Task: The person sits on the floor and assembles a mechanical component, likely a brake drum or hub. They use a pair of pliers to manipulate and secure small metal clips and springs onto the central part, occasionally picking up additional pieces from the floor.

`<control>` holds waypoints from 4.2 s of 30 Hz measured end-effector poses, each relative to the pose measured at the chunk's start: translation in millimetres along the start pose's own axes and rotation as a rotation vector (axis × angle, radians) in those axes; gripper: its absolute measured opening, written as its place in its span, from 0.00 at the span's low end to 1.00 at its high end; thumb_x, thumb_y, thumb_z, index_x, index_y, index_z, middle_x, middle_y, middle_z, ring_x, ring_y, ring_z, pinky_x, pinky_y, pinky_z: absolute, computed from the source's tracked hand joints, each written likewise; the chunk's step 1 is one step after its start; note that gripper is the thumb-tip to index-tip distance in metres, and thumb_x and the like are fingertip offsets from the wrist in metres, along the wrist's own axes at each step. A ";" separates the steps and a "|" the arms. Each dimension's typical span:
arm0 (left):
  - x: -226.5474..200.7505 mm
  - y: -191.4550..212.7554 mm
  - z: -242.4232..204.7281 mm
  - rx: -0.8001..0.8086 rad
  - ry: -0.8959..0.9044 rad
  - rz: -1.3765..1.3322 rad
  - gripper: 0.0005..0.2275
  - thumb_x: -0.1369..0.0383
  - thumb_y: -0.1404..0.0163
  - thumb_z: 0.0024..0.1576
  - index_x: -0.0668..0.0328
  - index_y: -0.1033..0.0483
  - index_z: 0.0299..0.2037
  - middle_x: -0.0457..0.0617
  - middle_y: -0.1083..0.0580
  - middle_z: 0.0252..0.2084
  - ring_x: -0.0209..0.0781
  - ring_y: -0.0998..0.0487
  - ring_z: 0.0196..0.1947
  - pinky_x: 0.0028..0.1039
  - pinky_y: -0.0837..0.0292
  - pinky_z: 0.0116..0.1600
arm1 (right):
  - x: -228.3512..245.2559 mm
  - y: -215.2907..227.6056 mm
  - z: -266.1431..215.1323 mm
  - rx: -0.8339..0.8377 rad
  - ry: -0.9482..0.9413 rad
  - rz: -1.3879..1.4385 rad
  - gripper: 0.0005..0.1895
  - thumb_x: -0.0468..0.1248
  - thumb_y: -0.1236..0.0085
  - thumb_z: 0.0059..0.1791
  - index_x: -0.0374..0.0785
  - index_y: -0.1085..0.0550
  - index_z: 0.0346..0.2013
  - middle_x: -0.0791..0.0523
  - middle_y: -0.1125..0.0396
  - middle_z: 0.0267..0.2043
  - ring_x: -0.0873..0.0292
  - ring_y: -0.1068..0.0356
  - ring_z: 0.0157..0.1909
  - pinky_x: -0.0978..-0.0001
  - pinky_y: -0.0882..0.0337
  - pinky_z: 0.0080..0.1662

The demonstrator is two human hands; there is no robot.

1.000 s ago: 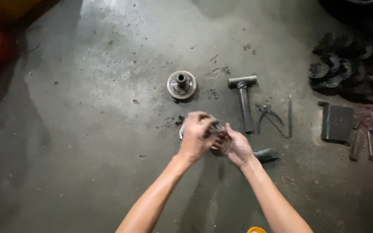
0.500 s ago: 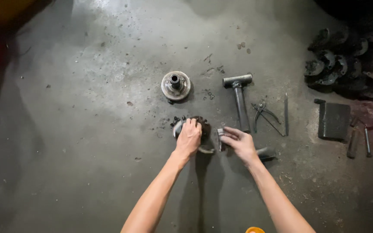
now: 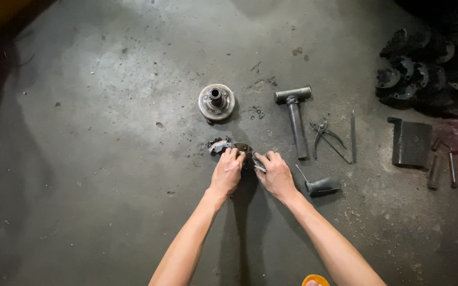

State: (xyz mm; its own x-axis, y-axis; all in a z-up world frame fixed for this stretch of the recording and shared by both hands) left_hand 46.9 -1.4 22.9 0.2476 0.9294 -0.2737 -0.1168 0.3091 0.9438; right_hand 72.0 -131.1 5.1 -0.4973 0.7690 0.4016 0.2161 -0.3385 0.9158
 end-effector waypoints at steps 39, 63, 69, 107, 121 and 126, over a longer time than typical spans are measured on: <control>33.9 7.3 1.6 0.107 0.301 -0.164 0.37 0.55 0.31 0.44 0.69 0.32 0.60 0.60 0.34 0.45 0.61 0.27 0.46 0.46 0.25 0.48 | -13.6 41.1 -20.5 -0.046 -0.149 -0.386 0.30 0.42 0.31 0.41 0.45 0.31 0.56 0.54 0.35 0.44 0.50 0.31 0.47 0.56 0.28 0.46; 54.8 39.2 -59.2 0.071 0.547 -0.531 0.34 0.72 0.37 0.48 0.73 0.40 0.65 0.71 0.29 0.53 0.69 0.26 0.55 0.51 0.25 0.57 | -12.7 30.8 11.4 -0.012 -0.326 0.761 0.30 0.22 0.51 0.46 0.31 0.31 0.64 0.42 0.26 0.52 0.42 0.23 0.52 0.51 0.22 0.50; 36.5 21.1 -37.5 0.108 0.288 -0.281 0.50 0.63 0.32 0.46 0.69 0.54 0.76 0.66 0.28 0.59 0.59 0.29 0.55 0.46 0.27 0.55 | -5.8 35.5 9.1 -0.028 -0.295 0.732 0.28 0.21 0.50 0.45 0.31 0.29 0.61 0.41 0.26 0.52 0.41 0.23 0.51 0.50 0.22 0.51; 20.5 115.1 -21.5 0.202 0.186 -2.779 0.47 0.53 0.48 0.40 0.55 0.44 0.76 0.69 0.40 0.73 0.72 0.38 0.70 0.66 0.39 0.64 | 43.1 99.1 -21.9 -0.234 -0.381 1.193 0.16 0.20 0.47 0.48 0.26 0.23 0.51 0.39 0.24 0.40 0.48 0.21 0.37 0.59 0.19 0.37; 19.2 85.4 -18.9 0.230 0.179 -2.612 0.47 0.54 0.50 0.42 0.56 0.48 0.77 0.68 0.42 0.74 0.71 0.39 0.70 0.66 0.39 0.64 | 38.7 97.1 -23.9 -0.205 -0.450 1.140 0.17 0.21 0.45 0.47 0.27 0.22 0.50 0.40 0.23 0.39 0.49 0.22 0.37 0.59 0.20 0.37; 42.3 42.5 -11.9 0.055 0.553 -1.170 0.44 0.59 0.31 0.36 0.41 0.31 0.69 0.54 0.28 0.61 0.59 0.26 0.59 0.52 0.25 0.56 | 7.3 62.7 -29.6 -0.165 -0.472 1.080 0.17 0.22 0.45 0.47 0.28 0.22 0.50 0.42 0.23 0.41 0.53 0.22 0.38 0.63 0.20 0.38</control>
State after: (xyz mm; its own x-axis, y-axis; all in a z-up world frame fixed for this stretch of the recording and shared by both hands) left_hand 40.9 53.4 49.2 -0.2541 0.0779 -0.9640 -0.0595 0.9936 0.0960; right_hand 57.0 -162.8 65.4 0.2418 0.1549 0.9579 0.2056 -0.9729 0.1054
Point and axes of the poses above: each hand's wrist, its own z-axis towards the middle knuckle, its own y-axis out of the back of the hand, x = y × z, the point moved 9 cm from there along z, towards the middle knuckle
